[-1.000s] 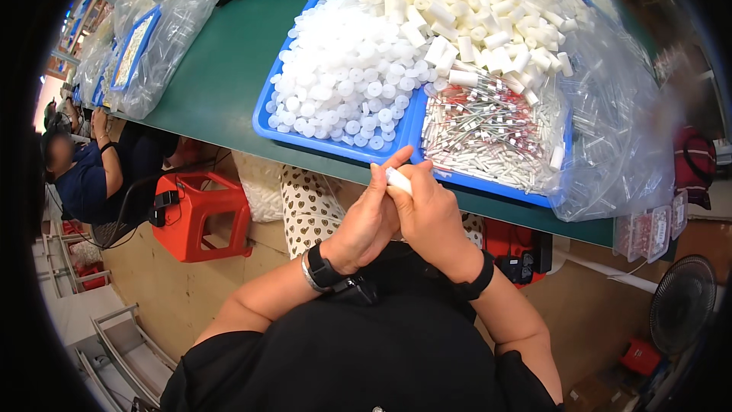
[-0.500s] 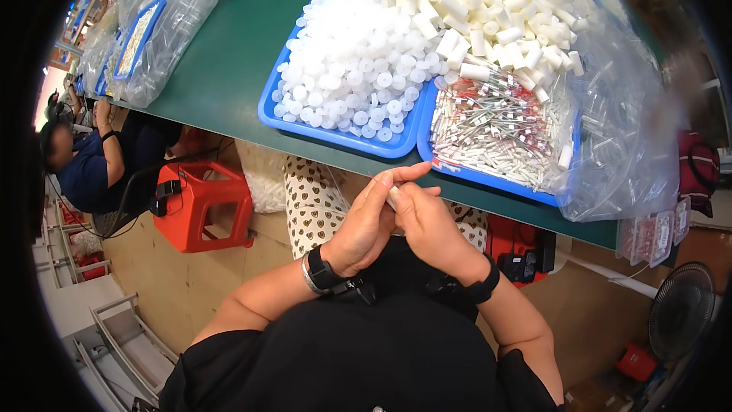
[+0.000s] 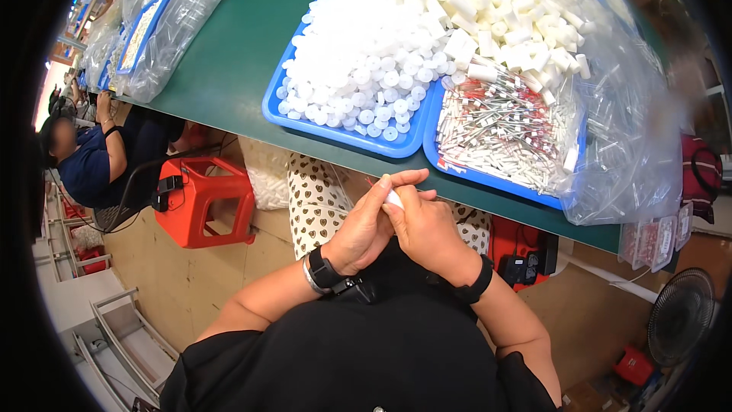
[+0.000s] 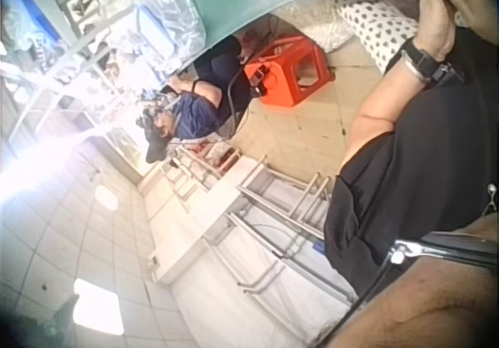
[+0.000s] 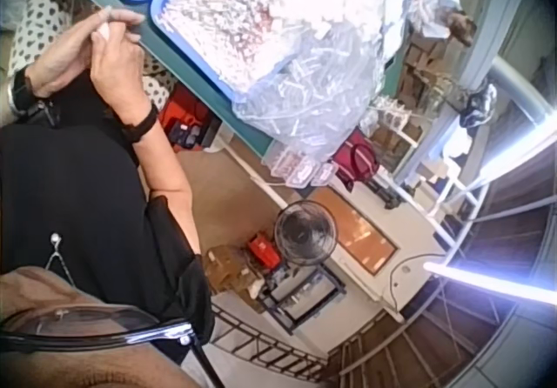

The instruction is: The person sits at a green table in a workshop and repeatedly assembles small white plastic caps onto metal pins. They pick a cap from a blue tray, pick a pin from a pile, and press the cap onto the pin's tip. The completed units are placed into a clear plastic bag on the table.

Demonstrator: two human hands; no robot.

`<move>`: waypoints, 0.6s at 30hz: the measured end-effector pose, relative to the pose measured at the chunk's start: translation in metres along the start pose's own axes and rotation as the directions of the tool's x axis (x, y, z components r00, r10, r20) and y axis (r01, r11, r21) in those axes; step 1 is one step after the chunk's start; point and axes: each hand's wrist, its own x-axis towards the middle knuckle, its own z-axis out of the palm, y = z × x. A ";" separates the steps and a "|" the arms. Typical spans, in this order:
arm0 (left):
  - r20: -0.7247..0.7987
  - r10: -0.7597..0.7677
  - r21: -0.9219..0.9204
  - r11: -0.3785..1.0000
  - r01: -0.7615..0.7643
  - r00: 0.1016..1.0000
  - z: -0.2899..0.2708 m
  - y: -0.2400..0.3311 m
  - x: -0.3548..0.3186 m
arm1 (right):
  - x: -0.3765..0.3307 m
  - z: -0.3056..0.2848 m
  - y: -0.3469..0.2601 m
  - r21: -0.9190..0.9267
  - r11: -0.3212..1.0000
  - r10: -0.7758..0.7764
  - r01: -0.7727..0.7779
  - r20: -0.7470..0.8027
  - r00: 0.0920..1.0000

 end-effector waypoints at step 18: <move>-0.240 0.231 0.274 0.948 -0.163 0.943 -0.027 0.050 -0.013 | -0.011 0.015 0.033 -0.046 0.974 0.225 -0.220 0.206 0.953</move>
